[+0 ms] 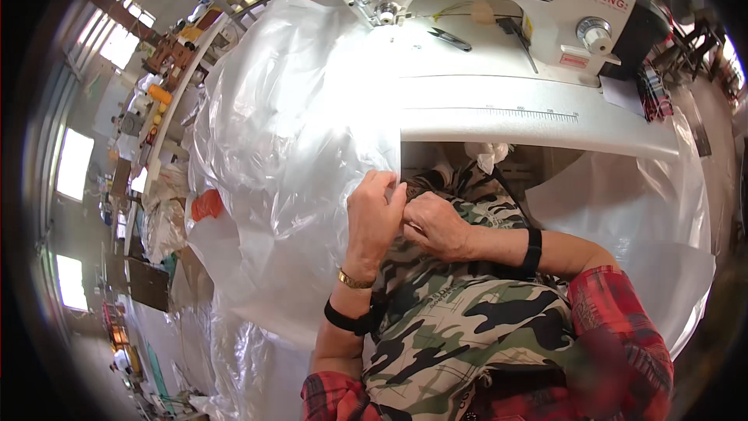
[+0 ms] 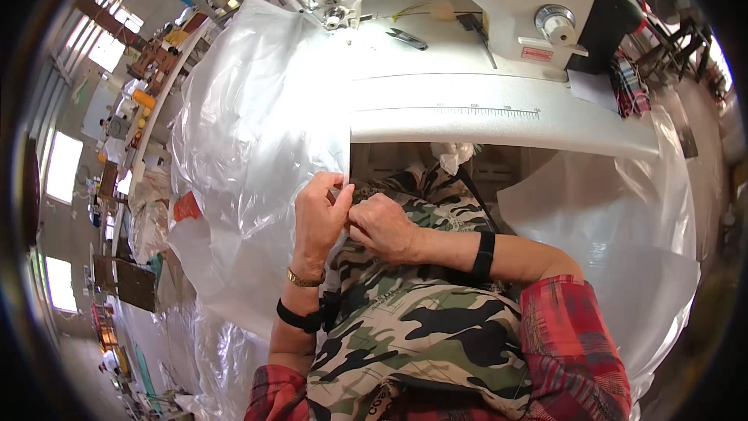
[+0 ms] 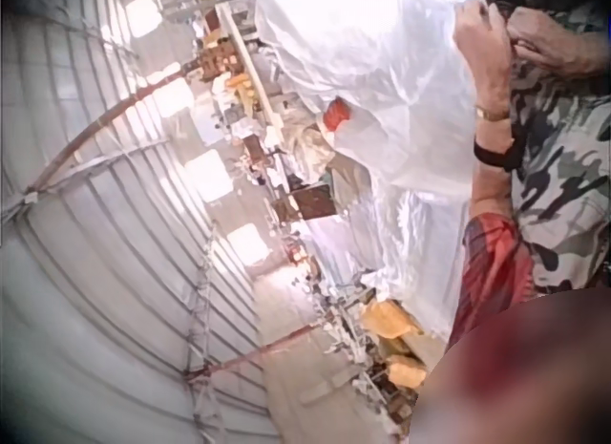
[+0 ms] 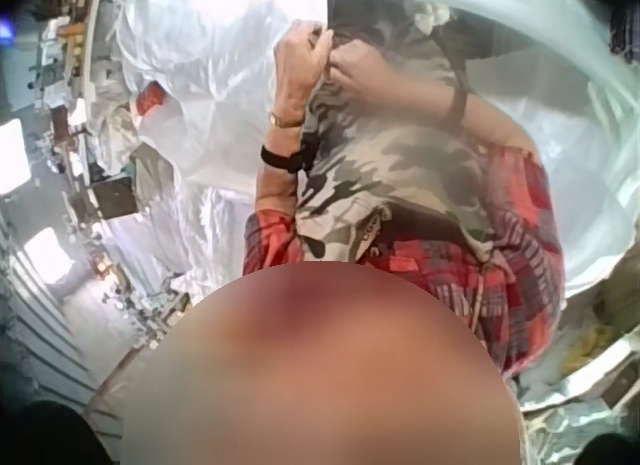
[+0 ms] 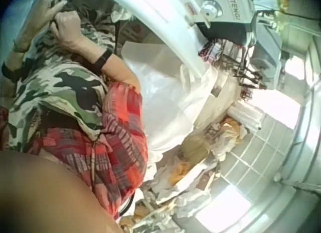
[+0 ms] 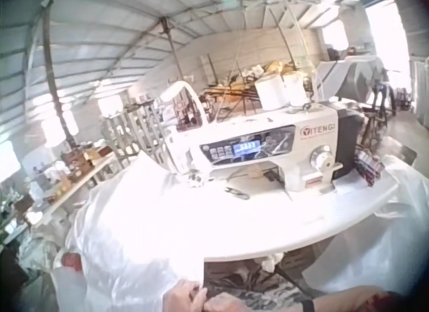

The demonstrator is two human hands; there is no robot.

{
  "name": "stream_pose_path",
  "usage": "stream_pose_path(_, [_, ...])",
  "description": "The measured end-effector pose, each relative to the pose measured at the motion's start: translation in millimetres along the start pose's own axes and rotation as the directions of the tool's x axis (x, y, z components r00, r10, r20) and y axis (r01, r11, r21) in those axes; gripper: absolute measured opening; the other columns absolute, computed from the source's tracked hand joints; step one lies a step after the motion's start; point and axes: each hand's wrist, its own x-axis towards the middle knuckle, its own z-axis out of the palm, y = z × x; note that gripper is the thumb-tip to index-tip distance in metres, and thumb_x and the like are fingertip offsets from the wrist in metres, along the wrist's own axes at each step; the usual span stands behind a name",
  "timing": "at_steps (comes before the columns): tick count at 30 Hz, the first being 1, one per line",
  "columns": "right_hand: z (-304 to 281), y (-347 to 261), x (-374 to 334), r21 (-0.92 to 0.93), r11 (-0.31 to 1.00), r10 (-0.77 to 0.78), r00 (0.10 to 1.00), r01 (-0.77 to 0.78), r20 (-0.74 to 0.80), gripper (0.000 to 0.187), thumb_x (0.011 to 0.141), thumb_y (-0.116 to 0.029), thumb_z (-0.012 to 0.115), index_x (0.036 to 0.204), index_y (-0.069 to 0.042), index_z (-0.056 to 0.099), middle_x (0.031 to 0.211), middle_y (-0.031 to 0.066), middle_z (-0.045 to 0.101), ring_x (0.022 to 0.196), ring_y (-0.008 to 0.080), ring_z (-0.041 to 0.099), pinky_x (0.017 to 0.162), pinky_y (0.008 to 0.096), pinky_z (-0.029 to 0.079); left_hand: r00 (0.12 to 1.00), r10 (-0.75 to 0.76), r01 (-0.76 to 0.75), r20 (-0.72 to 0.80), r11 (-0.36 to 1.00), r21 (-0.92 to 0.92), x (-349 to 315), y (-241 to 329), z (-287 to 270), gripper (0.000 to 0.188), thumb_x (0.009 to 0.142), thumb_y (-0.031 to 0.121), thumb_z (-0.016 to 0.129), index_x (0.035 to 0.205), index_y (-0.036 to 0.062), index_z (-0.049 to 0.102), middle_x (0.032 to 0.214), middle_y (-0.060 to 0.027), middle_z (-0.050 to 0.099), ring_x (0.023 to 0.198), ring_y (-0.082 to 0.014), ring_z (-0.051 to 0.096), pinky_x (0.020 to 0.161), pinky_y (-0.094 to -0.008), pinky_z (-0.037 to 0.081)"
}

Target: Sewing and folding large white sheets of plastic or synthetic material using an industrial sewing machine.

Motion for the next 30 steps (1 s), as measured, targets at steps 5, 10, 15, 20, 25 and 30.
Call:
stream_pose_path(5, [-28.9,5.5,18.1,-0.064,0.994,-0.083,0.985,0.093,0.152,0.017,0.087,-0.020,0.063,0.078,-0.007,0.060,0.074,0.0123,0.061,0.072,0.0337,0.060,0.067,0.0449,0.046,0.979,-0.203,0.198,-0.035,0.974,-0.112,-3.4,0.6,-1.2,0.022,0.086,0.008,0.063,0.105,-0.0026,0.063,0.085,-0.0186,0.067,0.066,-0.0302,0.063,0.063,-0.0377,0.049])
stream_pose_path(10, [-68.6,24.3,66.7,-0.333,0.932,-0.169,0.984,0.143,-0.051,0.011,0.088,-0.015,0.064,0.084,-0.005,0.064,0.079,0.0117,0.062,0.076,0.0305,0.061,0.070,0.0407,0.048,0.987,-0.137,0.118,-0.087,0.974,-0.191,-13.3,-8.9,1.8,0.031,0.090,-0.001,0.055,0.120,-0.0057,0.060,0.079,-0.0098,0.061,0.059,-0.0103,0.054,0.055,-0.0259,0.044])
stream_pose_path(15, [-79.7,69.4,116.4,-0.517,0.849,-0.152,0.988,0.114,-0.033,0.015,0.088,-0.017,0.064,0.096,-0.004,0.065,0.102,0.0118,0.066,0.097,0.0277,0.061,0.084,0.0382,0.049,0.994,0.042,-0.047,-0.102,0.998,-0.051,-17.3,-17.2,12.6,0.033,0.091,-0.001,0.051,0.123,-0.0071,0.058,0.087,-0.0152,0.062,0.062,-0.0159,0.057,0.058,-0.0294,0.046])
stream_pose_path(20, [-82.1,111.8,146.4,-0.550,0.834,-0.069,0.997,0.049,-0.016,0.041,0.090,-0.038,0.061,0.102,0.000,0.065,0.118,0.0169,0.061,0.115,0.0318,0.055,0.096,0.0437,0.044,0.997,0.049,-0.047,-0.066,0.999,0.027,-13.6,-4.4,18.7,0.035,0.088,0.004,0.059,0.122,-0.0062,0.058,0.088,-0.0207,0.055,0.075,-0.0373,0.058,0.067,-0.0443,0.046])
stream_pose_path(25, [-90.0,104.1,158.6,-0.558,0.822,0.193,0.977,-0.111,0.090,0.050,0.090,-0.041,0.060,0.117,0.001,0.061,0.132,0.0195,0.056,0.123,0.0326,0.051,0.103,0.0433,0.038,0.986,0.139,-0.120,-0.092,0.976,0.181,-10.5,-15.2,25.2,0.031,0.086,0.002,0.060,0.116,-0.0016,0.061,0.089,-0.0176,0.058,0.075,-0.0362,0.060,0.064,-0.0429,0.047])
stream_pose_path(30, [-86.9,119.9,157.3,-0.584,0.807,0.170,0.982,-0.090,0.084,0.056,0.091,-0.046,0.058,0.120,0.001,0.059,0.129,0.0183,0.057,0.123,0.0313,0.051,0.104,0.0424,0.036,0.967,0.230,-0.213,-0.105,0.965,0.152,3.6,-30.8,31.4,0.028,0.084,0.000,0.059,0.112,-0.0010,0.063,0.088,-0.0172,0.060,0.075,-0.0359,0.061,0.063,-0.0430,0.047])
